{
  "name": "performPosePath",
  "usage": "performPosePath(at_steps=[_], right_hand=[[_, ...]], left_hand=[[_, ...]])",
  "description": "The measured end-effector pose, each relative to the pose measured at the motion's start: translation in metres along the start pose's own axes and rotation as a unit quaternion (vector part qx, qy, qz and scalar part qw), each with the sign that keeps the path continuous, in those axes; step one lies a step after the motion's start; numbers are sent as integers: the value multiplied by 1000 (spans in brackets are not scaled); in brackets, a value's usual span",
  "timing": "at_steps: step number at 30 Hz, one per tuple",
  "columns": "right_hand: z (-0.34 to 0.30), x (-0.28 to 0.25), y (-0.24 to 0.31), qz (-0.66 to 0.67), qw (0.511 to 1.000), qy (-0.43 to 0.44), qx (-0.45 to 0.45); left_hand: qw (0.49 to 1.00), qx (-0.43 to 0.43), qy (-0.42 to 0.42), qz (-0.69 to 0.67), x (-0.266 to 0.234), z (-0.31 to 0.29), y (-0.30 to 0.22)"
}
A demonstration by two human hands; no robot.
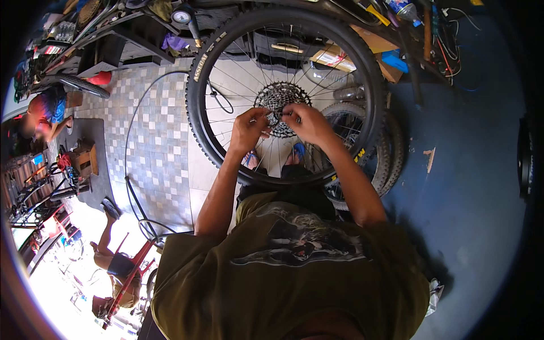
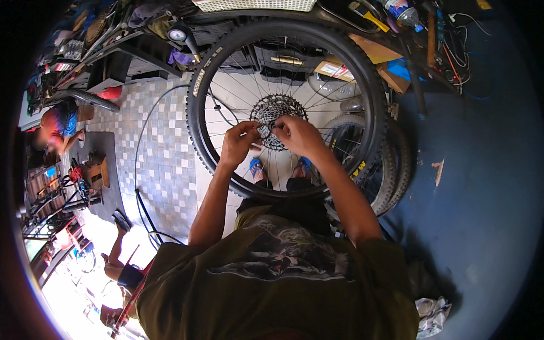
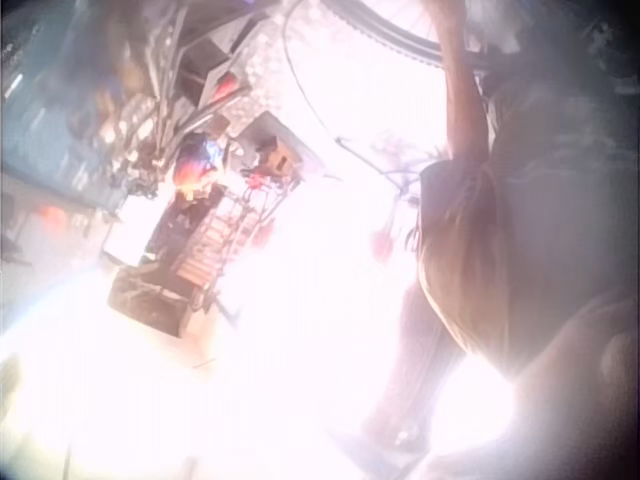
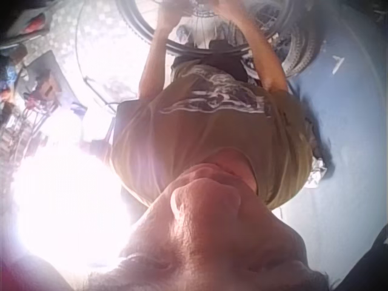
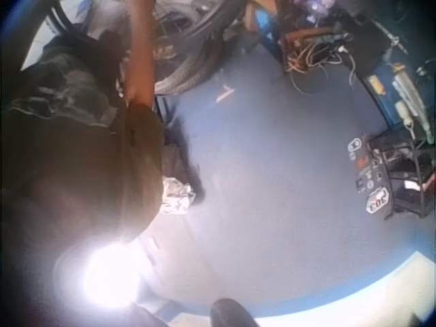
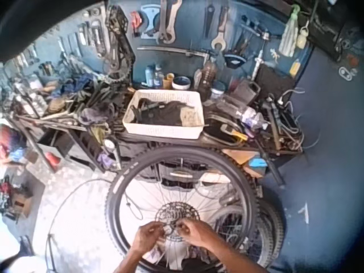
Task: The person works on a bicycle wheel's cassette, repeatedly inserting and removing small metal spacers between the sprockets. They then move the wheel aside, pick up a bicycle frame, and adjust the seat post and saddle angle.
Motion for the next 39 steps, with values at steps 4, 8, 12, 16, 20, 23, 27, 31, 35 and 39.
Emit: performPosePath(at_steps=[4,8,12,16,20,23,27,31,35,39], right_hand=[[-60,60,-14,-43,955,292,-18],[-139,91,-31,2,884,467,-17],[-165,90,-36,6,868,497,2],[-172,84,-34,-9,877,481,0],[-183,62,-22,20,892,451,25],[-195,36,-17,6,909,416,21],[-218,-6,-24,-2,919,387,75],[-254,-32,-46,-22,927,365,87],[-314,-53,-76,-28,890,418,181],[-380,-43,-106,4,860,467,204]], left_hand=[[991,-41,46,120,-41,-44,38],[944,-186,239,127,-59,-153,102],[929,-181,288,143,-65,-210,109],[933,-191,282,119,-67,-217,101],[896,-216,373,108,-57,-225,93],[873,-148,418,204,-39,-218,82],[868,-22,448,213,5,-217,56],[836,142,512,136,61,-226,49],[795,153,564,162,120,-246,55],[712,220,639,191,171,-270,74]])
Point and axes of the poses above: each hand's wrist, its own z-axis towards the middle knuckle, its own x-axis out of the palm, y = z × x, the point moved 8 cm from there along z, towards the middle knuckle, and after that the axes turned 15 degrees about -y, right-handed, at the moved point
